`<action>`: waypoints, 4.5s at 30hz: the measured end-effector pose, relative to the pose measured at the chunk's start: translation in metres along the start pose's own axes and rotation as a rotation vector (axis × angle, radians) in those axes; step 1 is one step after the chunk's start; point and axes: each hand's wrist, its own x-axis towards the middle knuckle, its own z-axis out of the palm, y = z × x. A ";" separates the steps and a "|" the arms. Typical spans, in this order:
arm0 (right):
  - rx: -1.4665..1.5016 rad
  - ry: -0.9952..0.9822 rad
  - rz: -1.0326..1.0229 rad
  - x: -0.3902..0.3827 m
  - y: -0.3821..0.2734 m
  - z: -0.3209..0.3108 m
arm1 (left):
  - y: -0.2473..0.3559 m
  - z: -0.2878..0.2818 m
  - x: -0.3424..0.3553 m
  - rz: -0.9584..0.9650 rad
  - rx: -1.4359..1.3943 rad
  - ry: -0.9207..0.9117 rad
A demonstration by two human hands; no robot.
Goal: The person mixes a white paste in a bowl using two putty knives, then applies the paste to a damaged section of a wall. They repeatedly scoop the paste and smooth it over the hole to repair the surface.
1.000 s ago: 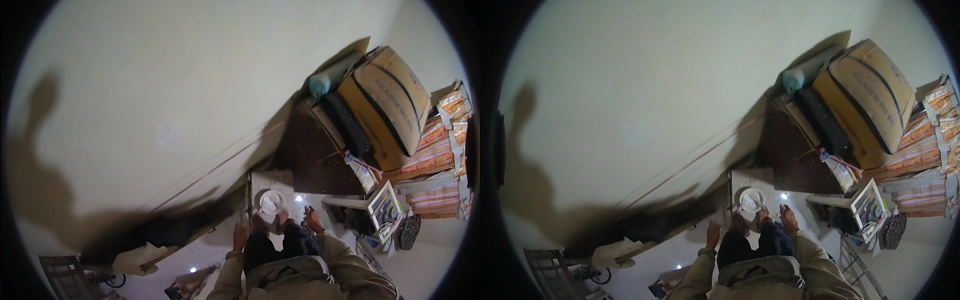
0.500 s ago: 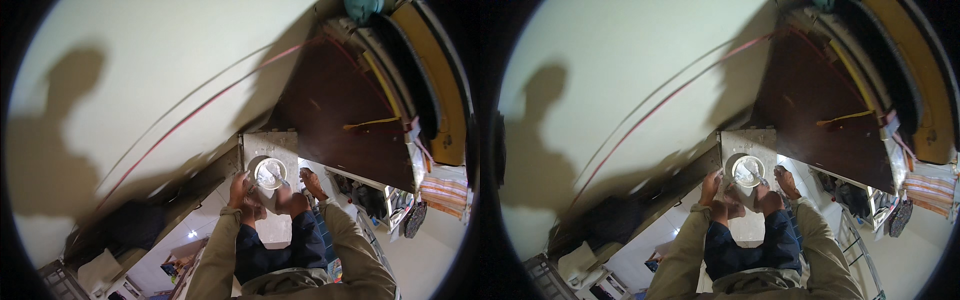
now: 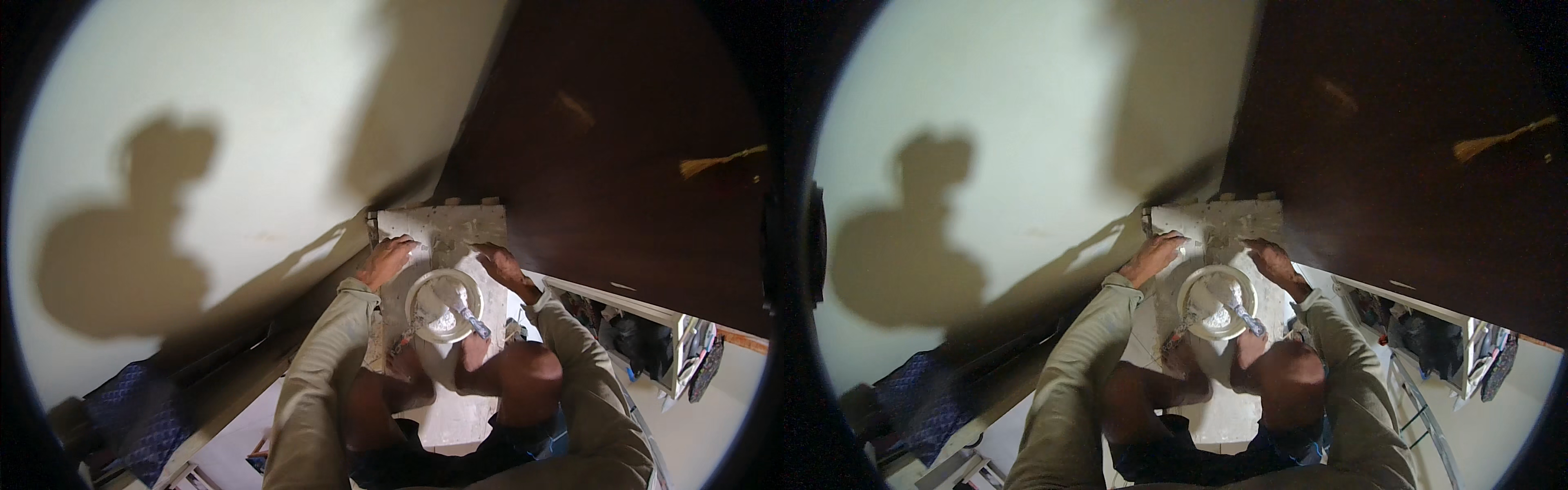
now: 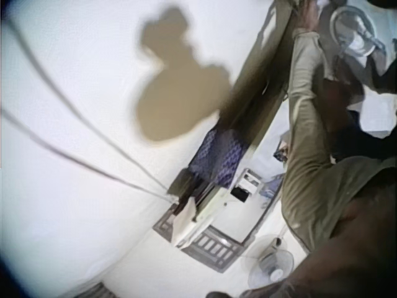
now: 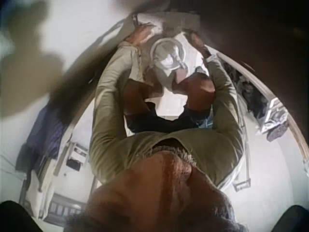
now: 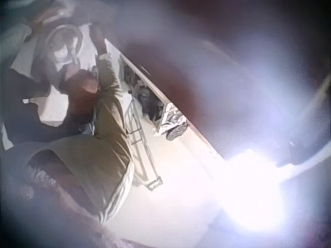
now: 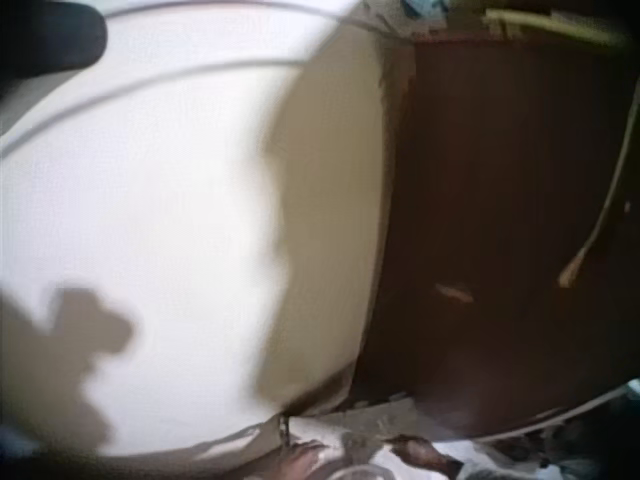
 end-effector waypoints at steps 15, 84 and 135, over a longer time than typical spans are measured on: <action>-0.076 0.000 -0.127 0.075 0.031 0.081 | -0.049 0.049 0.001 -0.166 -0.063 -0.049; -0.375 -0.320 0.066 -0.118 -0.054 -0.008 | 0.026 0.071 -0.031 -0.574 -0.959 0.344; 0.359 0.154 0.090 -0.090 -0.088 -0.015 | 0.050 0.060 -0.038 -0.607 -1.573 0.118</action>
